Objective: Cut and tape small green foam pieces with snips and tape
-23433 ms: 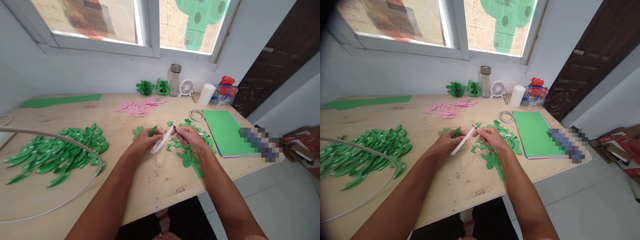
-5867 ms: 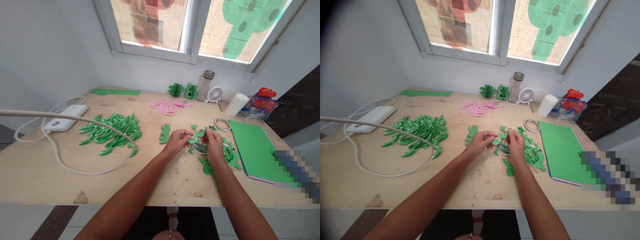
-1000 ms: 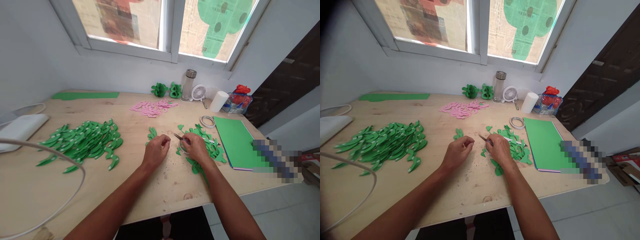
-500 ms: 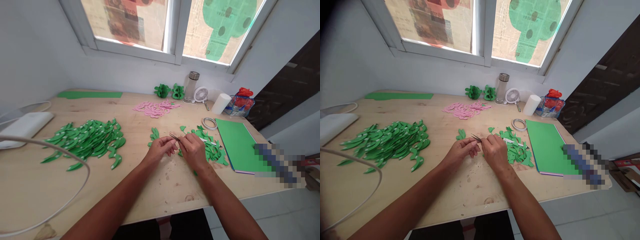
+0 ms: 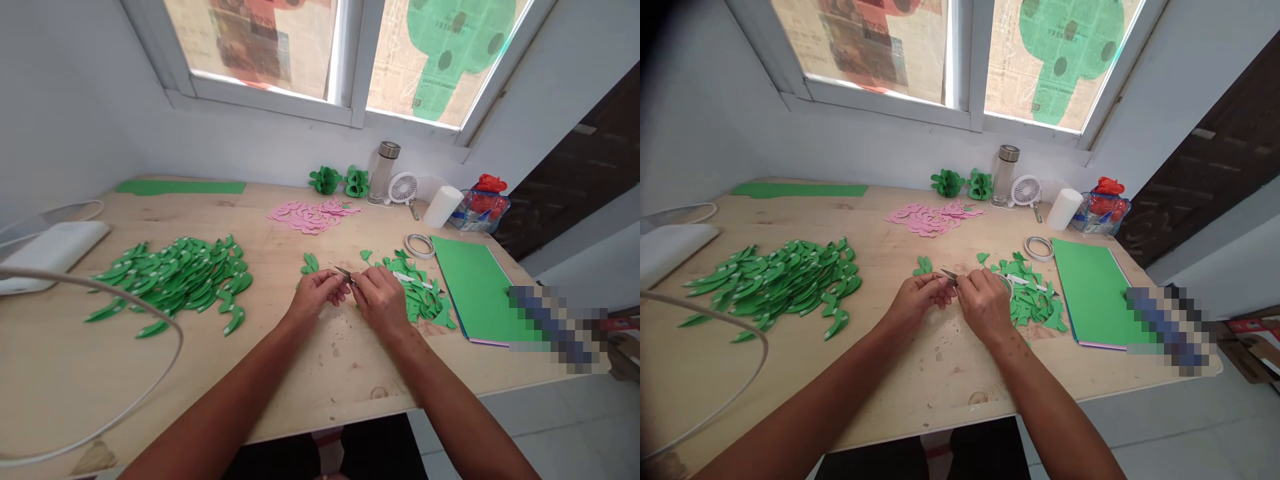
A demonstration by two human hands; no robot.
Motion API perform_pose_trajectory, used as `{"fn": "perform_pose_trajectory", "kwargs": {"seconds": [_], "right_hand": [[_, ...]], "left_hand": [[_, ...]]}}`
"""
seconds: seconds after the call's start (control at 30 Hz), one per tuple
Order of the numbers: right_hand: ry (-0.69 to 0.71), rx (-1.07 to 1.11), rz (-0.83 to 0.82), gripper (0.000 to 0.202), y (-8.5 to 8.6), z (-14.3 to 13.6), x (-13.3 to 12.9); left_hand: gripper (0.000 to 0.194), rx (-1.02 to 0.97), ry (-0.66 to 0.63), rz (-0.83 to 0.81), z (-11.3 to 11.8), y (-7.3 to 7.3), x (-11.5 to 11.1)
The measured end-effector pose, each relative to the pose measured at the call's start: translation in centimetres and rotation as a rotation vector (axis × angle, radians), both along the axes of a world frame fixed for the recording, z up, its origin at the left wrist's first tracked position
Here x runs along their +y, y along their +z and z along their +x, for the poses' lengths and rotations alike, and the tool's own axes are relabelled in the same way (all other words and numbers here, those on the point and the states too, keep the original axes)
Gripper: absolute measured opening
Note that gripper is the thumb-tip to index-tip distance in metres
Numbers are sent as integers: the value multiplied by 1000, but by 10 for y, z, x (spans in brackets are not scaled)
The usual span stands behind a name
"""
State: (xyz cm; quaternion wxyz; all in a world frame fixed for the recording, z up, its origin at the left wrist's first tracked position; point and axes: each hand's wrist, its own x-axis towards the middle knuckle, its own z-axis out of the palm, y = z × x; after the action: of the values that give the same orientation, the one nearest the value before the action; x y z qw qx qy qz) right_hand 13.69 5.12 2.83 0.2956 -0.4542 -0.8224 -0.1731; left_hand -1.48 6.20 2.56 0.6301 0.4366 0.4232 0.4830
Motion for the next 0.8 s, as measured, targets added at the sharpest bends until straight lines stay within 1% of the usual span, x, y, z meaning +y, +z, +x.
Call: {"fn": "perform_pose_trajectory", "kwargs": {"seconds": [0.13, 0.23, 0.33, 0.43, 0.53, 0.6, 0.67, 0.73, 0.8], "right_hand": [[-15, 58, -36, 24, 0, 0, 0], [-23, 62, -72, 29, 1, 0, 0], [-3, 68, -148, 29, 1, 1, 0], [65, 170, -269, 28, 0, 2, 1], [113, 306, -343, 27, -4, 5, 4], [87, 385, -353, 26, -5, 8, 6], [19, 461, -355, 26, -5, 12, 9], [-61, 527, -360, 27, -3, 15, 10], [-107, 589, -377, 27, 0, 18, 12]], "left_hand": [[14, -7, 8, 16, -2, 0, 0], [13, 4, -2, 33, -3, 0, 1], [12, 13, -15, 51, -3, 0, 2], [15, 40, -19, 72, -3, 0, 2], [25, 79, -16, 98, -2, 2, 2], [27, 111, 34, 116, -4, 3, 2], [25, 166, 127, 138, -9, 4, 5], [22, 268, 215, 169, -17, 4, 9], [20, 420, 255, 214, -26, 3, 14]]}}
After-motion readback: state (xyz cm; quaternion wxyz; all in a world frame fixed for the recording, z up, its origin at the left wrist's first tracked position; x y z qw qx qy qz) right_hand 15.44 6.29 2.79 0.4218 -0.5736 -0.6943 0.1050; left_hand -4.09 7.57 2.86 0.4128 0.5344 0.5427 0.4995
